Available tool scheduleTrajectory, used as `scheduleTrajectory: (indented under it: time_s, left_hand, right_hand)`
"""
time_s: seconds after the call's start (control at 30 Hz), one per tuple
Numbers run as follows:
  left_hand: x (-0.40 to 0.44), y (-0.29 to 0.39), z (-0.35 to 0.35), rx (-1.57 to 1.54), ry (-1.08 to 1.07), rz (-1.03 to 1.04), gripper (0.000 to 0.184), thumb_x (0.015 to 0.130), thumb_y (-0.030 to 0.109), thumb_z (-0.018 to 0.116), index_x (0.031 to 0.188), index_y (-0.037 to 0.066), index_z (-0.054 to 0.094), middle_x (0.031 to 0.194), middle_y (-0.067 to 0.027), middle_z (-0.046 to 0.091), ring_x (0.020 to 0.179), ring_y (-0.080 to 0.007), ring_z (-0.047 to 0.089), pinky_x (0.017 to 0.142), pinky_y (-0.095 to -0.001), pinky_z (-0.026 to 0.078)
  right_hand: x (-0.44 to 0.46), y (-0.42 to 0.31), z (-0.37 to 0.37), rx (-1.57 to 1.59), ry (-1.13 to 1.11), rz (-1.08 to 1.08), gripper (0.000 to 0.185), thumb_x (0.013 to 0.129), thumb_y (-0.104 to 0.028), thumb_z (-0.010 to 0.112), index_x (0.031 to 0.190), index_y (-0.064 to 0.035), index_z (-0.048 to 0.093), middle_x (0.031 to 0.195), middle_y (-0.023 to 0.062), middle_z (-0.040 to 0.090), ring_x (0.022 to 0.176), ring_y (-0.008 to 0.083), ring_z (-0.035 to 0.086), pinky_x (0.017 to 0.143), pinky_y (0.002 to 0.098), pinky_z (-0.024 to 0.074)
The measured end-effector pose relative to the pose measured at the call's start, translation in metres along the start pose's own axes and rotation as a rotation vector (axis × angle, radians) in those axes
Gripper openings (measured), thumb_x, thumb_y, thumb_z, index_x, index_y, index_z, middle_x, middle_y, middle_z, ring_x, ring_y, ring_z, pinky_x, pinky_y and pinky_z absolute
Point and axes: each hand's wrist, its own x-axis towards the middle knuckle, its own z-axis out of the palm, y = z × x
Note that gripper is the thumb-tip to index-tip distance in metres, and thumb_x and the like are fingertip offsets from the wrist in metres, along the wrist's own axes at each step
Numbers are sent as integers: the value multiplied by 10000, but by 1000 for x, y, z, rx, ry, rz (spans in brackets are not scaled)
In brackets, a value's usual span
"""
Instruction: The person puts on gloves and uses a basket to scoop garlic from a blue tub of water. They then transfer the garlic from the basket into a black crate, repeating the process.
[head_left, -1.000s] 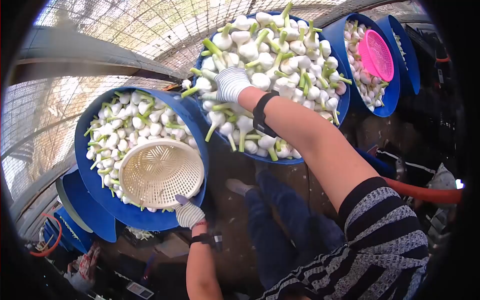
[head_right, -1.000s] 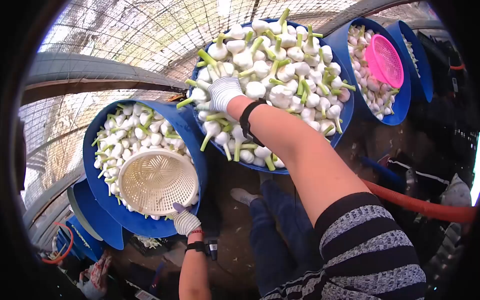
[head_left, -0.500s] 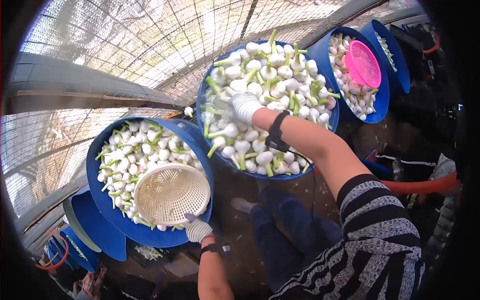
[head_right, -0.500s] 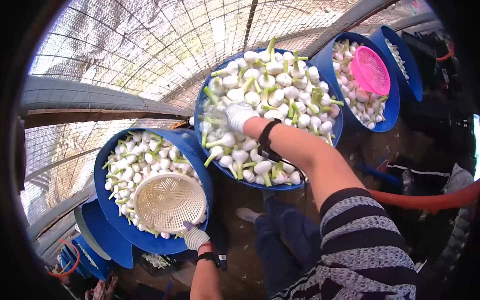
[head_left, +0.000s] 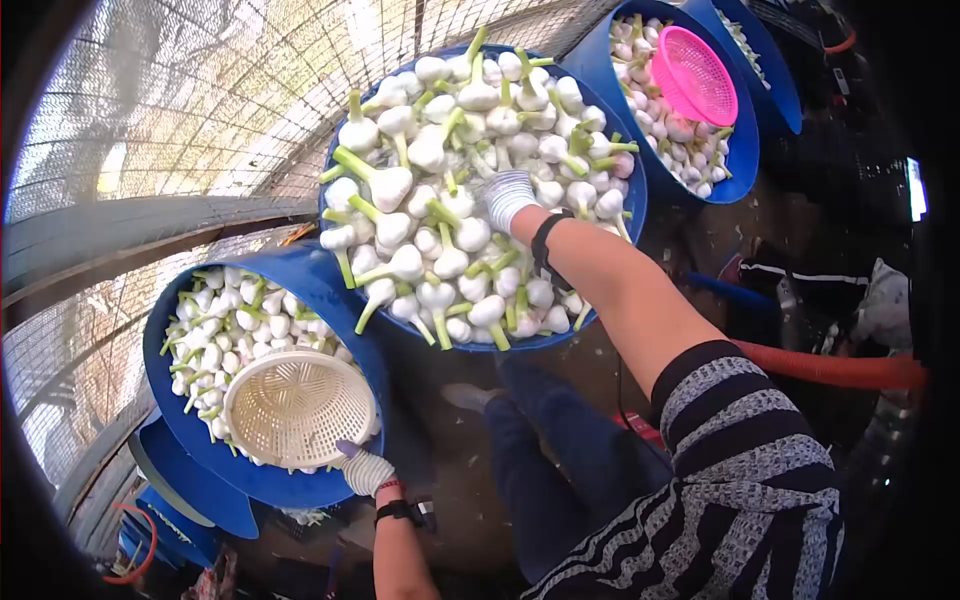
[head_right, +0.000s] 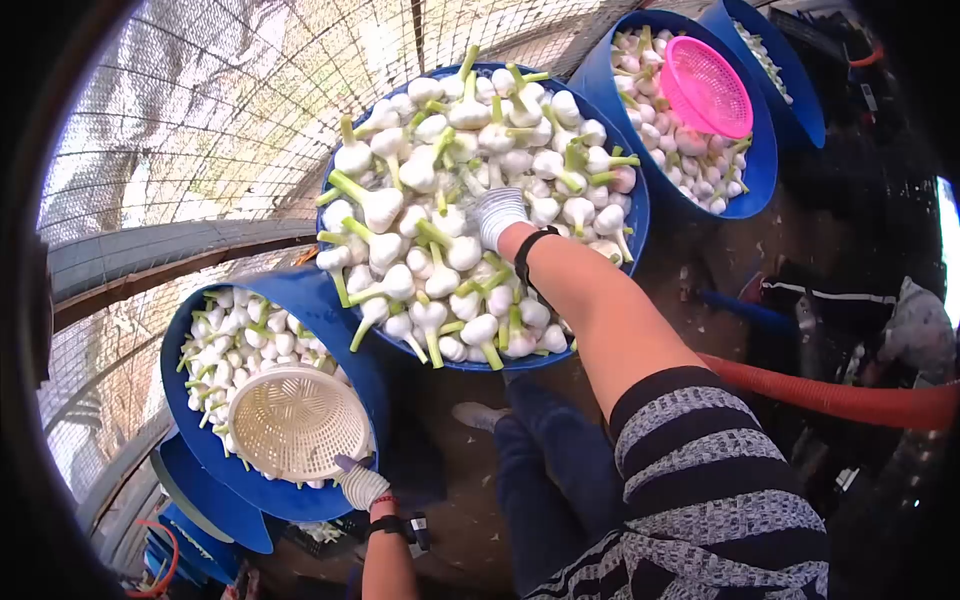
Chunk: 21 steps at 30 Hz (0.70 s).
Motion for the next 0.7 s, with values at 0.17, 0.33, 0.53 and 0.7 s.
scheduleTrajectory:
  time_s: [0.17, 0.33, 0.53, 0.7]
  left_hand:
    - [-1, -4, -3, -50, -40, 10, 808, 942, 664, 275, 1178, -34, 607, 1056, -217, 680, 946, -403, 631, 799, -455, 468]
    - [3, -3, 4, -60, -37, -12, 815, 938, 672, 269, 1193, -23, 608, 1077, -222, 671, 932, -396, 628, 819, -445, 459]
    - [8, -18, 3, -2, -88, 22, 809, 955, 645, 249, 1080, -43, 656, 1039, -203, 689, 910, -380, 634, 823, -437, 460]
    - [-8, 4, -3, 58, 37, -26, 828, 946, 666, 239, 1018, -35, 674, 988, -239, 684, 907, -391, 633, 795, -441, 472]
  right_hand:
    - [-81, 49, -15, 139, 214, -63, 594, 846, -330, 628, 1401, -200, 460, 1470, 201, 376, 1195, 356, 544, 940, 476, 474]
    - [-153, 38, 43, 240, 158, 99, 776, 775, -495, 660, 1467, -304, 365, 1587, 175, 101, 1434, 393, 196, 1122, 526, 286]
    - [-97, 38, 68, 162, -241, 83, 331, 748, -252, 674, 1001, -42, 709, 978, 188, 697, 949, 339, 669, 823, 430, 536]
    - [-85, 57, 54, 272, -310, -71, 315, 793, -187, 638, 1061, -27, 686, 1042, 195, 686, 997, 344, 657, 853, 435, 526]
